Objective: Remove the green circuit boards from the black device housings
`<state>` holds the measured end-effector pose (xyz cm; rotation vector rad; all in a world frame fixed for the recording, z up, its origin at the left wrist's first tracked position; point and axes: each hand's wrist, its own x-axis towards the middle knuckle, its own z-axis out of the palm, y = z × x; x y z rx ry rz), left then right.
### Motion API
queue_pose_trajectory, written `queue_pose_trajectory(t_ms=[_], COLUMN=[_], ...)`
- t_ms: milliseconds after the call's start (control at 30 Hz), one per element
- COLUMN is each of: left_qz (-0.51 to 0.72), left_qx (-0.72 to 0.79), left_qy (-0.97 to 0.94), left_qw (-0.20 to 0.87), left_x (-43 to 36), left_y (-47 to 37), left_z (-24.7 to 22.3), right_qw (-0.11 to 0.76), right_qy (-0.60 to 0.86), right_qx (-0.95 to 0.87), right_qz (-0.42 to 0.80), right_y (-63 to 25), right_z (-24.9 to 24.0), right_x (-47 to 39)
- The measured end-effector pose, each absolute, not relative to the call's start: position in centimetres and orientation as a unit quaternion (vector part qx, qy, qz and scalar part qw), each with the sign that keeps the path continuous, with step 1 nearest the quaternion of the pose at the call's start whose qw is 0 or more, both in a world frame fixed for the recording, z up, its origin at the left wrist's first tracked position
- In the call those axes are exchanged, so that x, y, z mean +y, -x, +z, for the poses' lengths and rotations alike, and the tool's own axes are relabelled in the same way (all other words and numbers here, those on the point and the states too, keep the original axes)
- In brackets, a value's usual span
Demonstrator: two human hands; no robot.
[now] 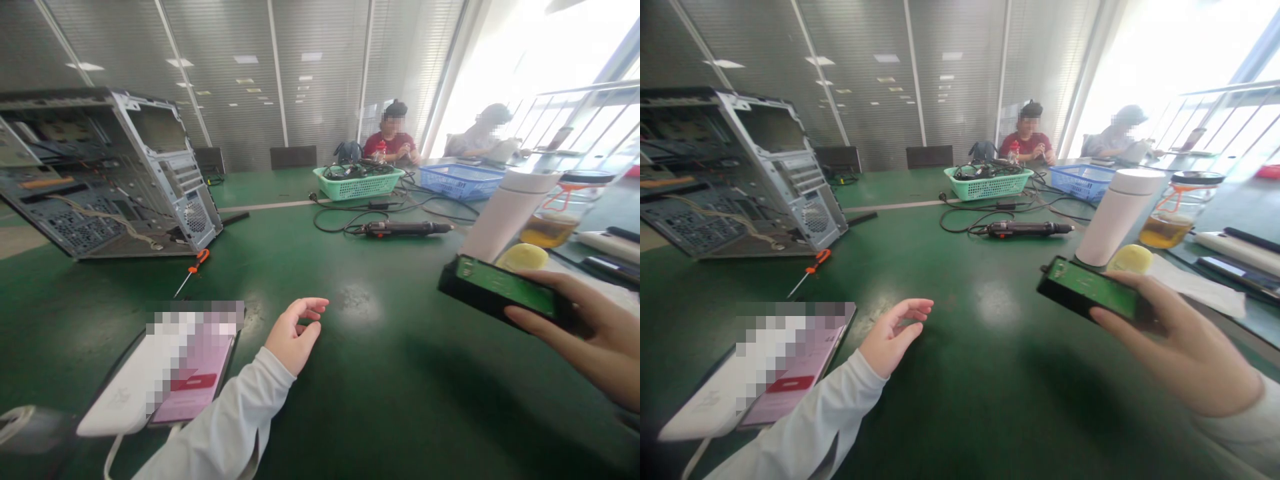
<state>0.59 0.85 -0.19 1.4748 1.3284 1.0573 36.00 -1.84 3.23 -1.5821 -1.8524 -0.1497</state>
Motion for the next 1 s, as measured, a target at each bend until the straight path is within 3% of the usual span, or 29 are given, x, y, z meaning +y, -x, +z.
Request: queue_pose_trajectory(t_ms=[200, 400, 500, 700, 1000], left_qz=[0.459, 0.55, 0.52, 0.449, 0.48], left_qx=[0.527, 0.515, 0.534, 0.563, 0.558], left_qy=[-0.535, -0.436, -0.455, -0.549, -0.517], left_qw=[0.474, 0.493, 0.487, 0.424, 0.438], left_x=[1.1, 2.1, 2.1, 1.2, 1.2], left_y=[-0.3, 0.2, 0.2, 0.1, -0.1], left_z=[-0.2, -0.8, -1.1, -0.7, -1.0], right_qw=[0.414, 0.399, 0.38, 0.378, 0.388], right_qy=[0.431, 0.422, 0.412, 0.394, 0.392], right_qx=[-0.801, -0.795, -0.8, -0.814, -0.812], right_qz=[0.024, 0.176, 0.214, 0.198, 0.193], right_y=[-23.6, -19.1, -19.0, -19.5, -19.3], right_z=[6.5, 2.5, 0.4, -0.6, -0.9], right_x=[-1.0, 1.0, 1.5, 1.6, 1.6])
